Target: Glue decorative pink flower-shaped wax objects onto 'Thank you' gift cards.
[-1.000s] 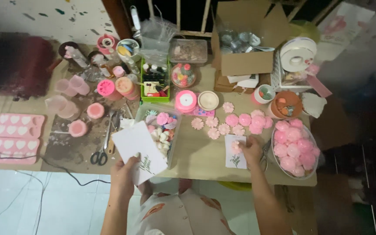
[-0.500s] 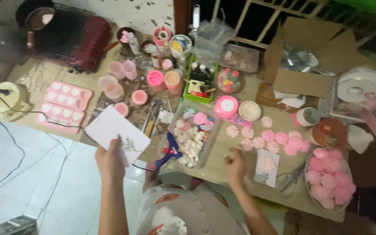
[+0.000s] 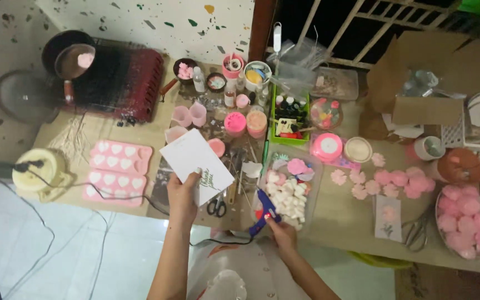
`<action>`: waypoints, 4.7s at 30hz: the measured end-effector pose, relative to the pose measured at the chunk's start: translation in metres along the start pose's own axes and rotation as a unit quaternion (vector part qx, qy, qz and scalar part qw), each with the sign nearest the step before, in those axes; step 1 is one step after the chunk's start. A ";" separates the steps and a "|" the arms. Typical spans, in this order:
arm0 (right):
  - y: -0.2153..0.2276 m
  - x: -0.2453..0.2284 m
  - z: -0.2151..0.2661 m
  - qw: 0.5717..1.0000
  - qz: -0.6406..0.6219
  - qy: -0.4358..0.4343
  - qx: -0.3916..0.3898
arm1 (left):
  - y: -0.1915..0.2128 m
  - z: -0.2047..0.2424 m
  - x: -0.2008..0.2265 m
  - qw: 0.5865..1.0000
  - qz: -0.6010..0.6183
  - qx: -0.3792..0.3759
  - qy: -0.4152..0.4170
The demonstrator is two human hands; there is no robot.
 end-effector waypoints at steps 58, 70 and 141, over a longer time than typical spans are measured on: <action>0.011 -0.019 0.006 0.787 -0.579 0.101 -0.187 | -0.030 -0.007 -0.274 0.919 -0.182 -0.218 0.273; 0.023 0.050 0.026 0.684 -0.686 0.077 -0.236 | -0.110 -0.003 -0.233 0.738 -0.527 -0.341 -0.247; -0.047 -0.176 0.356 0.810 0.099 0.573 0.072 | -0.085 0.046 0.080 0.813 0.259 -0.471 0.226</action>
Point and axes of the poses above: each hand's wrist, its own z-axis away from the middle knuckle, its own y-axis out of the back of the hand, x = y × z, the point moved 5 cm from there along -z, towards the middle knuckle, and after that the axes turned 9 degrees about -y, right-handed, at the moved point
